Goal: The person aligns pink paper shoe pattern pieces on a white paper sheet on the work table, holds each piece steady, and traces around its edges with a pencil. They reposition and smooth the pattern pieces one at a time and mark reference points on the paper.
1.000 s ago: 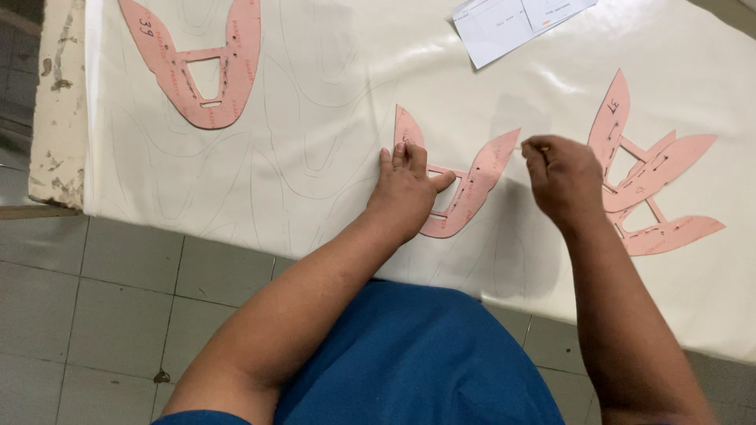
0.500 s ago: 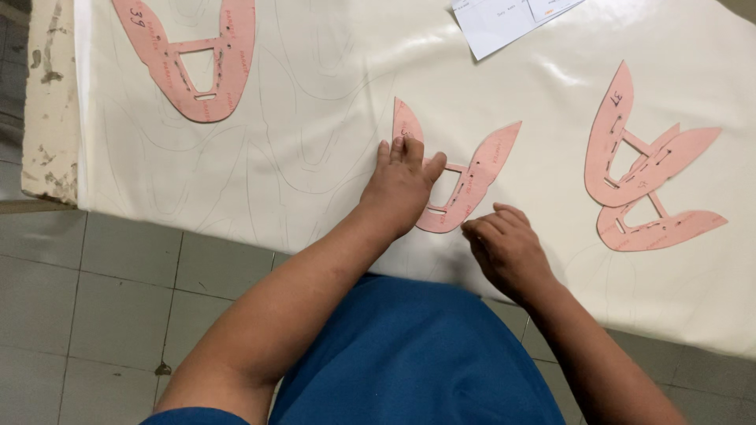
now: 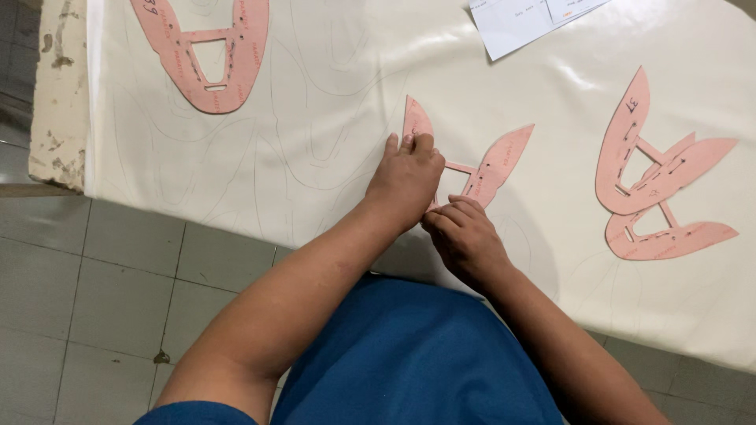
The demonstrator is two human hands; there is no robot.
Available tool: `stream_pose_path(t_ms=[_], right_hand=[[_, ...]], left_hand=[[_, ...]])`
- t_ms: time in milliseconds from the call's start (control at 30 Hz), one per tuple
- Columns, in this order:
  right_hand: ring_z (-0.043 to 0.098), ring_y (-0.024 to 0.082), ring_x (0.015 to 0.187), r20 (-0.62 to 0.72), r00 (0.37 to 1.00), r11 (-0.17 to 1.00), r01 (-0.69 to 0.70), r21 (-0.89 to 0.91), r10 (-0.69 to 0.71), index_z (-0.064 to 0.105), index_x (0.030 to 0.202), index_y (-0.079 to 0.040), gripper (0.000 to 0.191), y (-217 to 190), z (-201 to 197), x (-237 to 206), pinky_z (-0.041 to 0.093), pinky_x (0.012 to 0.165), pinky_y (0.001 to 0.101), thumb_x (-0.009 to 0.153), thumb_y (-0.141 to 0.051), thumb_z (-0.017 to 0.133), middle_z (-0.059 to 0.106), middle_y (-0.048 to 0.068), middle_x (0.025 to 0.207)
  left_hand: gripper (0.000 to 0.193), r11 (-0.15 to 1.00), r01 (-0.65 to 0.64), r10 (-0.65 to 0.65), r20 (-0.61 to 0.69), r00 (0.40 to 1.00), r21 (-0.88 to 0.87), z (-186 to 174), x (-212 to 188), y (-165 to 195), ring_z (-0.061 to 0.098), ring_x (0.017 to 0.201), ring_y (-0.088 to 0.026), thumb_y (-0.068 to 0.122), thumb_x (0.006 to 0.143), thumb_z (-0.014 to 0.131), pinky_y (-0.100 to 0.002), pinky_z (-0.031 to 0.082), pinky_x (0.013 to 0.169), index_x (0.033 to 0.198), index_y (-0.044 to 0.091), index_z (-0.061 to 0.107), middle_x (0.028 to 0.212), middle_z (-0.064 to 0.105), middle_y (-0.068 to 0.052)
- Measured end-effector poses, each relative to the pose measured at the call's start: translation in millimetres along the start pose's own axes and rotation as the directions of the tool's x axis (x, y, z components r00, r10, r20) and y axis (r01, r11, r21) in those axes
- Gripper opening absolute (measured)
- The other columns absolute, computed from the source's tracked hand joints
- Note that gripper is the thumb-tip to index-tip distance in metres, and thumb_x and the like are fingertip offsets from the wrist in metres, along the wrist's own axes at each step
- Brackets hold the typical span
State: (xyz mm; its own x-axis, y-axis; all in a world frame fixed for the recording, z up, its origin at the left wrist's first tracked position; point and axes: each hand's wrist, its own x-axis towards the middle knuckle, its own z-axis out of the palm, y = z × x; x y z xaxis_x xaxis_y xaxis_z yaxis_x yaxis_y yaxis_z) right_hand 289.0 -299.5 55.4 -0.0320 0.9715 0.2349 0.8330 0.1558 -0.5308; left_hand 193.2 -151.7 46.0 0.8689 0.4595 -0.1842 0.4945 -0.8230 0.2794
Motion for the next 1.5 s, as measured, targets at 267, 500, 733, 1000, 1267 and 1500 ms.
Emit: stream_pose_path(t_ms=[267, 500, 733, 1000, 1267, 1500], right_hand=[[0.065, 0.027, 0.094, -0.229, 0.954, 0.975, -0.213, -0.059, 0.195, 0.071, 0.102, -0.007, 0.006, 0, -66, 16, 0.050, 0.086, 0.0387, 0.099, -0.004, 0.074, 0.072, 0.007, 0.099], [0.064, 0.024, 0.102, 0.382, 0.922, 0.997, -0.079, 0.014, 0.067, 0.079, 0.099, -0.015, 0.015, 22, -60, 93, 0.046, 0.096, 0.0398, 0.086, -0.019, 0.072, 0.076, 0.000, 0.099], [0.059, 0.020, 0.114, 0.678, 0.728, 0.992, -0.028, -0.121, 0.103, 0.085, 0.088, -0.025, 0.018, 26, -26, 109, 0.034, 0.107, 0.0450, 0.079, -0.030, 0.071, 0.078, -0.007, 0.096], [0.062, 0.020, 0.106, 0.629, 0.766, 0.966, 0.041, -0.255, 0.133, 0.084, 0.090, -0.025, 0.017, 23, -22, 112, 0.030, 0.113, 0.0489, 0.078, -0.029, 0.073, 0.077, -0.004, 0.091], [0.066, 0.025, 0.090, 0.169, 0.977, 0.960, -0.079, -0.267, 0.127, 0.080, 0.098, -0.015, 0.017, 54, -22, 150, 0.030, 0.113, 0.0495, 0.105, -0.020, 0.065, 0.075, 0.002, 0.097], [0.074, 0.016, 0.098, -0.082, 0.931, 0.906, -0.323, 0.275, 0.357, 0.072, 0.112, -0.003, 0.011, 61, -50, 110, 0.057, 0.084, 0.0287, 0.107, -0.012, 0.067, 0.075, 0.008, 0.106]], left_hand=[[0.060, 0.962, 0.273, -0.271, 0.099, 0.957, 0.001, 35, 28, 43, 0.050, 0.133, -0.046, 0.020, 0.088, 0.060, -0.056, 0.035, 0.110, 0.142, -0.004, 0.049, 0.147, 0.044, -0.030], [0.071, 0.969, 0.245, -0.247, 0.080, 0.966, 0.037, 51, 46, 100, 0.045, 0.139, -0.052, 0.021, 0.087, 0.055, -0.058, 0.039, 0.106, 0.153, -0.001, 0.043, 0.155, 0.042, -0.032], [0.067, 0.979, 0.176, -0.194, 0.209, 0.958, 0.100, 44, 47, 101, 0.047, 0.135, -0.051, 0.018, 0.089, 0.056, -0.055, 0.042, 0.103, 0.151, -0.005, 0.044, 0.153, 0.043, -0.034], [0.063, 0.982, 0.167, -0.183, 0.246, 0.952, 0.083, 46, 45, 94, 0.050, 0.131, -0.051, 0.015, 0.092, 0.057, -0.053, 0.046, 0.099, 0.149, -0.009, 0.045, 0.150, 0.045, -0.036], [0.059, 0.980, 0.187, -0.198, 0.238, 0.951, 0.069, 54, 43, 76, 0.053, 0.127, -0.051, 0.011, 0.094, 0.058, -0.050, 0.049, 0.095, 0.147, -0.014, 0.046, 0.148, 0.046, -0.038], [0.054, 0.860, 0.338, -0.386, -0.053, 0.921, -0.382, 55, 17, 38, 0.063, 0.115, -0.042, 0.010, 0.095, 0.059, -0.051, 0.045, 0.104, 0.143, -0.012, 0.046, 0.147, 0.046, -0.034]])
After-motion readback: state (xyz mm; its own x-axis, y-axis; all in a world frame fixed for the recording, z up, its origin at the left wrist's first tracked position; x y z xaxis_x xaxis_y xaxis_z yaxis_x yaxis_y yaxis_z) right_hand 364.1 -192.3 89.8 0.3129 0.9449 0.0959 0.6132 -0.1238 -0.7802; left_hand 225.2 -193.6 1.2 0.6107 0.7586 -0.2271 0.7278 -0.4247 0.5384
